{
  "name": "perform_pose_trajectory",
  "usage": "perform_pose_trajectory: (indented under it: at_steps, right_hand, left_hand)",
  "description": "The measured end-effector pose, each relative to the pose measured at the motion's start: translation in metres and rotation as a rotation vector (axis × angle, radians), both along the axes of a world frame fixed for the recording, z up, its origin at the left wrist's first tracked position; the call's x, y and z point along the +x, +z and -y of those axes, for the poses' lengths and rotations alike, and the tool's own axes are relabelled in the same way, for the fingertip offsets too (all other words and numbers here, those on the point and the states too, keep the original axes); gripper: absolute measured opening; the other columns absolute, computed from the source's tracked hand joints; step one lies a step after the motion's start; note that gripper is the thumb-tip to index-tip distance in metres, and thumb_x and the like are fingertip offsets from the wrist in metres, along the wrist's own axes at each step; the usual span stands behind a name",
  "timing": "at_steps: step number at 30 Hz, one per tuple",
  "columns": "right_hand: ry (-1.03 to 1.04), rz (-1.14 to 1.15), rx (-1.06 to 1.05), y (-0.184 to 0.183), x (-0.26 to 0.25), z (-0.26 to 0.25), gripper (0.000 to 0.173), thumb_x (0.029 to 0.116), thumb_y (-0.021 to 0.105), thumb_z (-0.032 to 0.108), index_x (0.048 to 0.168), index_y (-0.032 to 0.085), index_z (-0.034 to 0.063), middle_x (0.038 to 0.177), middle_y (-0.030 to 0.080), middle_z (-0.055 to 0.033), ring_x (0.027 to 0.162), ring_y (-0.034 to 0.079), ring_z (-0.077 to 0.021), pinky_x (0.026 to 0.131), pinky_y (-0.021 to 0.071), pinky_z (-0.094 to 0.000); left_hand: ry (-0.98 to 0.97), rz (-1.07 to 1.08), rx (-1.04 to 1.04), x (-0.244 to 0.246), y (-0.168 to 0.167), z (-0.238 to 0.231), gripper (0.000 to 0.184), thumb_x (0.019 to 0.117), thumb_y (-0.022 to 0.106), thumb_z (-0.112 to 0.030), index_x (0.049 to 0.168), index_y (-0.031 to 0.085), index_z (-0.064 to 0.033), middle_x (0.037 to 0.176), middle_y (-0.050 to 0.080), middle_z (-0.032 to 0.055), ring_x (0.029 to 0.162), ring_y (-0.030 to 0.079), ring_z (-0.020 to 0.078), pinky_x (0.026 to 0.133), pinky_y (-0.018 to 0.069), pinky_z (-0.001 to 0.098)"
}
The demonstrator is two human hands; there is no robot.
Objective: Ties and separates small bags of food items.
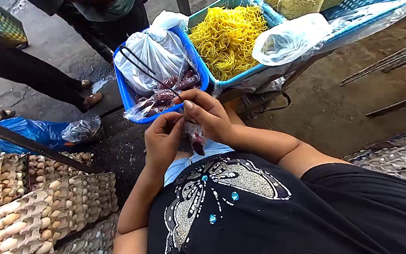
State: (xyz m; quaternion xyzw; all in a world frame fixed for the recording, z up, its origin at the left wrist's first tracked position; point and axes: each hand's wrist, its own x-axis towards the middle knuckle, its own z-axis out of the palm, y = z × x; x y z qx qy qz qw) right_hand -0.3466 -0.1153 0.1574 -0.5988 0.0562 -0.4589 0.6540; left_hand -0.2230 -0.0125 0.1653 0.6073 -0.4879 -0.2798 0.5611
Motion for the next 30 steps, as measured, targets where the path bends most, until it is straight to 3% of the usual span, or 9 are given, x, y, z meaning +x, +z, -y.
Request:
perform_pose_trajectory:
  at_steps: [4,9,13,19,23,25,26,28,30]
  right_hand:
    - [-0.043,-0.065,0.053,0.001,-0.001,-0.001,0.024,0.105,0.042,0.004,0.116,0.061,-0.0031,0.085,0.057,0.0063,0.065,0.047,0.0046,0.059,0.0417,-0.0121]
    - [-0.01,-0.126,0.15,-0.001,-0.002,-0.002,0.024,0.106,0.041,0.007,0.116,0.062,0.0022,0.076,0.052,0.0085,0.061,0.045,0.0017,0.057,0.0395,-0.0144]
    - [0.059,-0.165,0.441,0.001,-0.004,-0.002,0.023,0.1071,0.041,0.01,0.111,0.064,0.007,0.065,0.047,0.0098,0.053,0.042,-0.0001,0.052,0.0381,-0.0152]
    - [0.12,-0.107,0.562,0.001,0.002,-0.005,0.026,0.1088,0.037,0.013,0.11,0.063,0.0094,0.062,0.045,0.0092,0.053,0.042,-0.0013,0.053,0.0395,-0.0168]
    - [0.119,0.024,0.393,0.0,-0.004,-0.003,0.027,0.1079,0.035,0.014,0.112,0.062,0.01,0.063,0.043,0.0081,0.052,0.041,-0.0012,0.052,0.0384,-0.0164]
    - [0.12,0.074,0.303,-0.002,-0.006,0.0,0.026,0.1069,0.036,0.011,0.112,0.062,0.0107,0.064,0.044,0.0099,0.055,0.042,-0.0008,0.055,0.0384,-0.0176]
    - [0.12,0.076,0.286,-0.003,-0.006,0.0,0.026,0.1064,0.036,0.01,0.112,0.062,0.0107,0.065,0.045,0.0105,0.055,0.042,-0.0004,0.055,0.0385,-0.0176]
    - [0.122,0.046,0.268,-0.004,-0.006,-0.002,0.026,0.1063,0.037,0.01,0.112,0.062,0.0101,0.065,0.045,0.0107,0.056,0.042,-0.0002,0.056,0.0383,-0.0176]
    - [0.114,0.016,0.235,-0.003,-0.006,-0.002,0.025,0.1064,0.037,0.011,0.113,0.062,0.0102,0.065,0.046,0.0107,0.057,0.043,-0.0002,0.056,0.0387,-0.0179]
  left_hand:
    - [-0.03,0.062,-0.061,-0.006,-0.004,-0.005,0.013,0.0993,0.064,-0.005,0.112,0.067,-0.0034,0.096,0.073,-0.0034,0.079,0.071,0.0038,0.072,0.063,0.0243]
    - [0.027,0.658,-0.324,-0.006,-0.021,0.002,0.011,0.0988,0.063,-0.005,0.102,0.07,0.0021,0.094,0.071,0.012,0.091,0.068,0.016,0.085,0.0574,0.0296]
    - [-0.065,1.009,-0.461,-0.01,-0.014,-0.003,0.013,0.0952,0.059,-0.002,0.097,0.072,0.0008,0.086,0.07,0.0156,0.078,0.068,0.0246,0.071,0.0562,0.0324]
    - [-0.251,0.909,-0.429,-0.008,-0.02,-0.005,0.014,0.0974,0.059,-0.003,0.095,0.073,-0.0025,0.086,0.072,0.0123,0.079,0.07,0.0218,0.071,0.0577,0.0323]
    - [0.058,0.764,-0.251,0.036,-0.019,-0.012,0.028,0.1036,0.062,-0.025,0.116,0.066,-0.0001,0.099,0.072,0.0122,0.087,0.071,0.0164,0.078,0.0602,0.0323]
    - [0.339,0.801,0.053,0.07,-0.014,-0.011,0.048,0.1013,0.065,-0.03,0.133,0.057,0.0056,0.114,0.068,0.0231,0.096,0.068,0.0313,0.081,0.0576,0.0452]
    - [0.428,0.786,0.254,0.085,-0.013,-0.006,0.054,0.1001,0.066,-0.031,0.139,0.055,0.005,0.126,0.062,0.0284,0.111,0.063,0.0417,0.093,0.0525,0.0558]
    - [0.458,0.73,0.509,0.108,-0.019,0.005,0.046,0.0994,0.068,-0.028,0.131,0.062,0.004,0.134,0.056,0.0324,0.126,0.051,0.0522,0.105,0.0393,0.0672]
    - [0.416,0.799,0.447,0.113,-0.025,0.012,0.023,0.1004,0.064,-0.017,0.111,0.072,0.0024,0.123,0.065,0.0268,0.121,0.057,0.0471,0.106,0.0419,0.0623]
